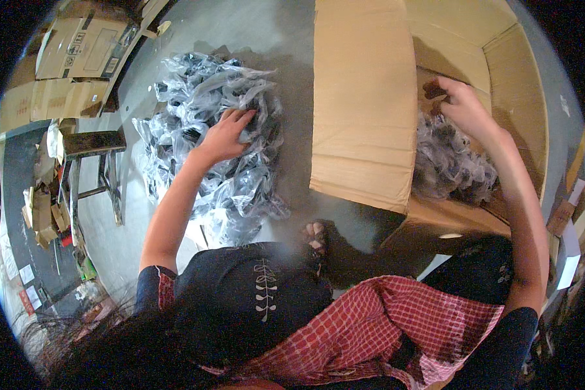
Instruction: The person picks up black plastic parts wrapped in clear plastic bags from a large pile on the floor and places them one by one into an open cardboard box.
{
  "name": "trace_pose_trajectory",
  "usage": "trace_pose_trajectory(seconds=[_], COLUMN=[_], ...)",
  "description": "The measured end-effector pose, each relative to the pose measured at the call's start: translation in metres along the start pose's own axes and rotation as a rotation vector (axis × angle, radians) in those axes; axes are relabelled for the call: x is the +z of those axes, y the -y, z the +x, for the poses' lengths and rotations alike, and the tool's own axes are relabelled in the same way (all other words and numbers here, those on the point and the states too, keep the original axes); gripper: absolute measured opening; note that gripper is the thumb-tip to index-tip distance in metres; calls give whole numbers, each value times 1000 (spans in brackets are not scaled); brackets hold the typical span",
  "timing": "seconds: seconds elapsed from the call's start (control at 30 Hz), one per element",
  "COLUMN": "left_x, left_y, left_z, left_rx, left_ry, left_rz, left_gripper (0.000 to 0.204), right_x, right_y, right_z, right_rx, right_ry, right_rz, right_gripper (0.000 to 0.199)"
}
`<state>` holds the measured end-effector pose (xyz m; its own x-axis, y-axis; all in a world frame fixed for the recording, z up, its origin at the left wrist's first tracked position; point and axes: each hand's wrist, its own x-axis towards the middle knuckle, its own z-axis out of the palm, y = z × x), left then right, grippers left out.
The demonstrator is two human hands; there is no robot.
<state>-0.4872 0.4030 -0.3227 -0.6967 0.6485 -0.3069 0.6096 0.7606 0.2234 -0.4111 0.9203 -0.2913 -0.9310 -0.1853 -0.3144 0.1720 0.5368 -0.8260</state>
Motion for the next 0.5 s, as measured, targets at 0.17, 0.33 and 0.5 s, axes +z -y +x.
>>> trace_pose_trajectory(seconds=[0.17, 0.33, 0.5], left_x=[16, 24, 5], left_y=[-15, -21, 14], left_z=[16, 35, 26], left_rx=[-93, -133, -26], left_ry=[-73, -162, -280], left_rz=[155, 424, -55], left_gripper=[60, 52, 43], right_x=[-2, 0, 6], right_y=[-1, -6, 20], right_z=[2, 4, -1], right_rx=[-18, -15, 86], right_ry=[7, -10, 81], right_rz=[13, -101, 90], right_gripper=[35, 31, 27])
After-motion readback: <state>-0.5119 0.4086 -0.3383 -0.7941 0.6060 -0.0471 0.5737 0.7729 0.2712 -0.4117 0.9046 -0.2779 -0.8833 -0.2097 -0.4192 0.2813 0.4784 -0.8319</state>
